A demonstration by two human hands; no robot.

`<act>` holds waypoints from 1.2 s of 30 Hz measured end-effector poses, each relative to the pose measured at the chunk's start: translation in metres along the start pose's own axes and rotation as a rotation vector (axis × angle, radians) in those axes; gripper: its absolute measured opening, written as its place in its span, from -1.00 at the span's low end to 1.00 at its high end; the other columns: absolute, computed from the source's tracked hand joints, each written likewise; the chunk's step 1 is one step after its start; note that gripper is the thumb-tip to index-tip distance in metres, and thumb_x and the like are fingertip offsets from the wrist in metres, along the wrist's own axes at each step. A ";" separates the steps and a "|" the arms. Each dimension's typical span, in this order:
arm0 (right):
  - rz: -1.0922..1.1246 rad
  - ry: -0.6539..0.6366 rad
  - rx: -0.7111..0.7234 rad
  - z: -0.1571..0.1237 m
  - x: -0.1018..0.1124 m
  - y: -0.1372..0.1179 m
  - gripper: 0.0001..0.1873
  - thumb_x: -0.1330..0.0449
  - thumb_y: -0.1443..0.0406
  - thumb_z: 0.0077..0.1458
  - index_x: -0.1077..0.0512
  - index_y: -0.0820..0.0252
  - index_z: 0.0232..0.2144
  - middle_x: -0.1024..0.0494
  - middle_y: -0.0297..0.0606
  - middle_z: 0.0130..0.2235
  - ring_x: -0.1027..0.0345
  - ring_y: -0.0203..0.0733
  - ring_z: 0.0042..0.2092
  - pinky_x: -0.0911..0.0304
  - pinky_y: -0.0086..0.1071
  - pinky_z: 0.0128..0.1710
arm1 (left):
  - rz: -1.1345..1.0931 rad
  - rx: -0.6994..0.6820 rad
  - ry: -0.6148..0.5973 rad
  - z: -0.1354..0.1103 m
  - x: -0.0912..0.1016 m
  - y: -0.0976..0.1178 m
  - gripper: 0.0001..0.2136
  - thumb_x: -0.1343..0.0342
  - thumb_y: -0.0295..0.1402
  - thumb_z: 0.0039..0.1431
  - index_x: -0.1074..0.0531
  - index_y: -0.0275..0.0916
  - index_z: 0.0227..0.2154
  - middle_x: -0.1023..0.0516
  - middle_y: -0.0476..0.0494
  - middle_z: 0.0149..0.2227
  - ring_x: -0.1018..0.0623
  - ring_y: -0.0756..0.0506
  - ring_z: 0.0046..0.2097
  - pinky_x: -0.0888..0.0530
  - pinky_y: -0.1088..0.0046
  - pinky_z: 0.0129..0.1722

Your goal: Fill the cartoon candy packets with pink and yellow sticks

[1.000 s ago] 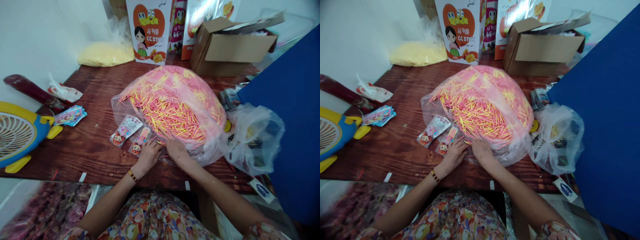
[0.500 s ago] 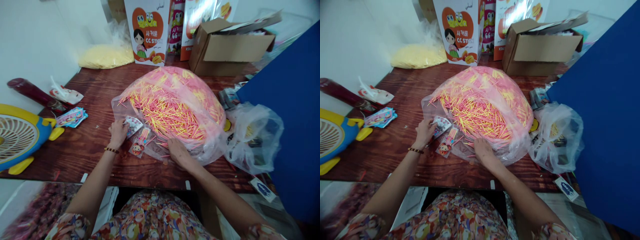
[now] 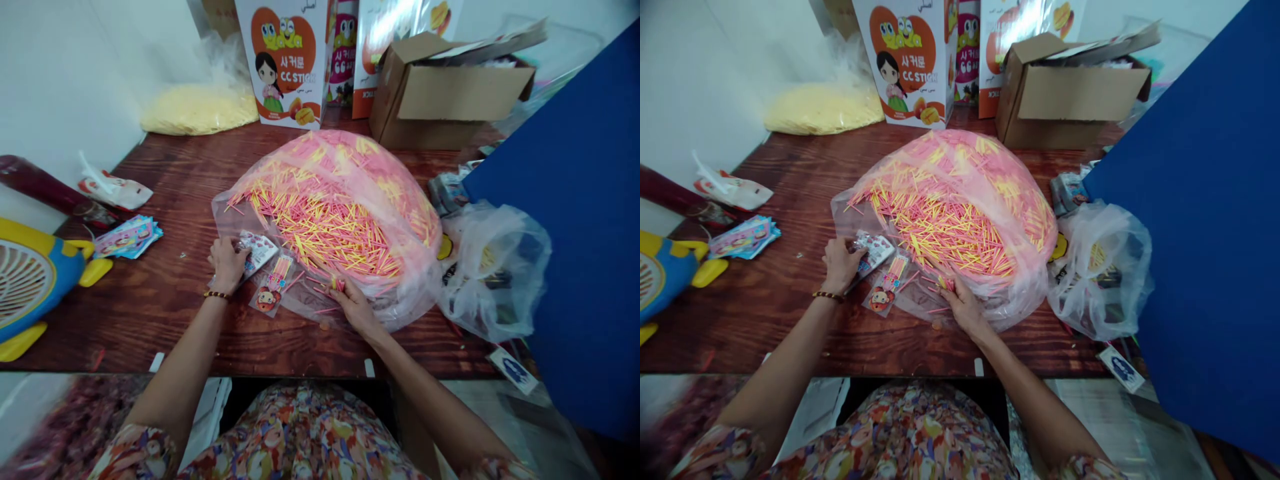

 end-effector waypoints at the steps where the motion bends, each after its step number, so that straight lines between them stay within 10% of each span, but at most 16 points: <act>1: -0.029 0.007 -0.017 -0.001 -0.001 0.002 -0.86 -0.06 0.20 0.16 -0.31 0.13 -0.28 -0.51 -0.29 -0.25 -0.37 -0.20 -0.16 -0.30 -0.33 -0.06 | -0.013 0.001 0.017 0.001 0.000 -0.001 -0.70 -0.15 -0.23 0.11 -0.42 -0.24 -0.12 -0.45 -0.38 0.01 -0.39 -0.38 0.10 -0.32 0.00 0.06; 19: -0.134 0.011 0.021 -0.007 -0.001 0.000 -0.77 -0.03 0.14 0.19 -0.37 0.14 -0.24 -0.52 -0.29 -0.25 -0.36 -0.18 -0.19 -0.27 -0.35 -0.10 | -0.249 -0.062 0.081 0.013 0.004 -0.019 -0.85 -0.07 -0.26 0.15 -0.44 -0.22 -0.33 -0.55 -0.08 -0.31 -0.52 -0.10 -0.24 -0.41 0.38 -0.14; 28: 0.034 0.040 0.041 -0.008 -0.001 0.005 -0.77 -0.06 0.14 0.18 -0.42 0.15 -0.29 -0.57 -0.30 -0.31 -0.40 -0.18 -0.22 -0.27 -0.32 -0.10 | -0.612 -0.031 0.167 0.018 0.051 -0.016 -0.82 -0.19 -0.27 0.03 -0.48 -0.27 -0.34 -0.53 -0.04 -0.40 -0.50 -0.03 -0.36 -0.45 0.47 -0.32; 31: 0.342 0.116 -0.015 0.000 0.001 0.006 -0.76 -0.19 0.09 0.09 -0.43 0.13 -0.34 -0.54 -0.37 -0.43 -0.42 -0.20 -0.33 -0.31 -0.30 -0.15 | -0.841 -0.029 0.054 -0.007 0.068 0.005 -0.79 -0.25 -0.23 -0.02 -0.46 -0.26 -0.39 -0.50 0.01 -0.45 -0.48 0.00 -0.42 -0.43 0.50 -0.40; 36: 0.803 0.093 -0.162 0.014 0.003 -0.012 -0.64 -0.40 0.09 -0.13 -0.46 0.13 -0.32 -0.53 -0.40 -0.46 -0.41 -0.25 -0.46 -0.34 -0.35 -0.38 | -0.990 -0.018 -0.503 -0.085 0.047 0.062 -0.76 -0.33 -0.22 -0.07 -0.49 -0.29 -0.44 -0.52 -0.01 -0.50 -0.43 0.03 -0.49 -0.36 0.54 -0.48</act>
Point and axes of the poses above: each hand's wrist, its own z-axis towards the middle knuckle, its own x-axis out of the back of the hand, y = z × x, the point moved 3 cm from there along z, towards the middle knuckle
